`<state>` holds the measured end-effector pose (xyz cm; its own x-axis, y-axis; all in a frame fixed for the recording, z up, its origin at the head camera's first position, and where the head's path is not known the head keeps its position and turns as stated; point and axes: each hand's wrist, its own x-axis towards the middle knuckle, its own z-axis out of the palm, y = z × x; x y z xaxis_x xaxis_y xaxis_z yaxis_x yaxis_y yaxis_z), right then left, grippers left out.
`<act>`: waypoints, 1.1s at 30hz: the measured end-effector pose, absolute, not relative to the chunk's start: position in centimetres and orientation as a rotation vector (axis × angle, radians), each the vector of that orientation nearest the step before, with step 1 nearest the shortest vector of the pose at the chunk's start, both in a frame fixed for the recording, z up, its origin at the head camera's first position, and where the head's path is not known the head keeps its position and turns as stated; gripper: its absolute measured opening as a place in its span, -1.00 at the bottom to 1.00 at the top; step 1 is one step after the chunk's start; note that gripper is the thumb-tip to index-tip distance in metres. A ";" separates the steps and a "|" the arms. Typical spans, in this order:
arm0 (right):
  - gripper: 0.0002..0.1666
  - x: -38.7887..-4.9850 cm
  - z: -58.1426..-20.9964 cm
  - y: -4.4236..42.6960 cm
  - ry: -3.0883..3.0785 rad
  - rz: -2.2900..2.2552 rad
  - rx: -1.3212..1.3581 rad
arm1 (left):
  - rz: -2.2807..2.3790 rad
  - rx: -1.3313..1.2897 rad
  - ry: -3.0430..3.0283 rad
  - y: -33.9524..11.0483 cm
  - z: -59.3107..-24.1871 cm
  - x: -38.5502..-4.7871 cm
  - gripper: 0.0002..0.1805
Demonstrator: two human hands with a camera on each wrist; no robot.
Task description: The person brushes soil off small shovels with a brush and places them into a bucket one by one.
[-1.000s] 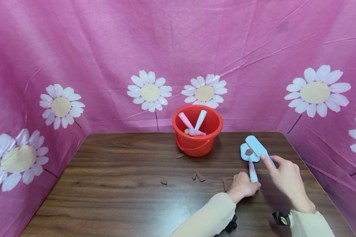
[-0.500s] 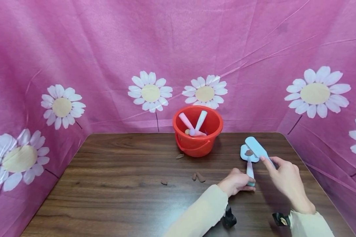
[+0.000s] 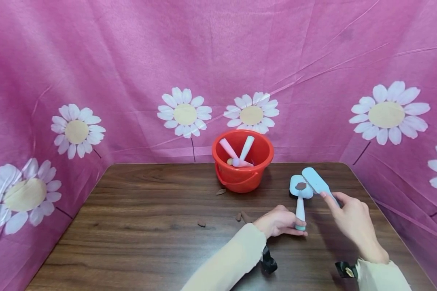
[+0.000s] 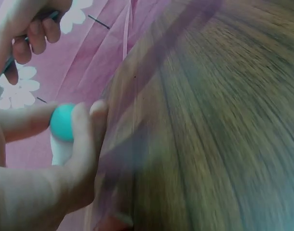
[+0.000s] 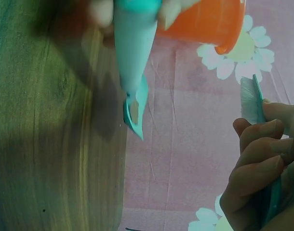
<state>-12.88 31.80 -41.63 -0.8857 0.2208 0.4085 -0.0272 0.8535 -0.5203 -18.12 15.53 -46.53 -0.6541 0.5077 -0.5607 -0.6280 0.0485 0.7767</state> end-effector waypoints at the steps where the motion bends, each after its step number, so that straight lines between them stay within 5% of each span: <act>1: -0.54 -12.9 -41.6 31.8 -2.564 0.728 -0.143 | 1.705 -0.105 1.472 15.1 -46.4 -18.0 -0.97; 11: -0.57 -12.9 -41.2 31.6 -2.549 0.727 -0.123 | 1.489 0.160 1.353 10.2 -45.9 -15.8 -0.92; 15: -0.59 -13.0 -41.0 31.4 -2.544 0.730 -0.111 | 1.477 0.260 1.342 7.4 -46.3 -14.2 -0.75; 20: -0.62 -12.9 -40.5 31.0 -2.534 0.715 -0.081 | 1.509 0.271 1.343 3.5 -46.6 -12.6 -0.57; 33: -0.73 -12.0 -39.9 28.1 -2.483 0.720 0.080 | 1.783 0.193 1.461 -2.7 -47.0 -9.0 -0.49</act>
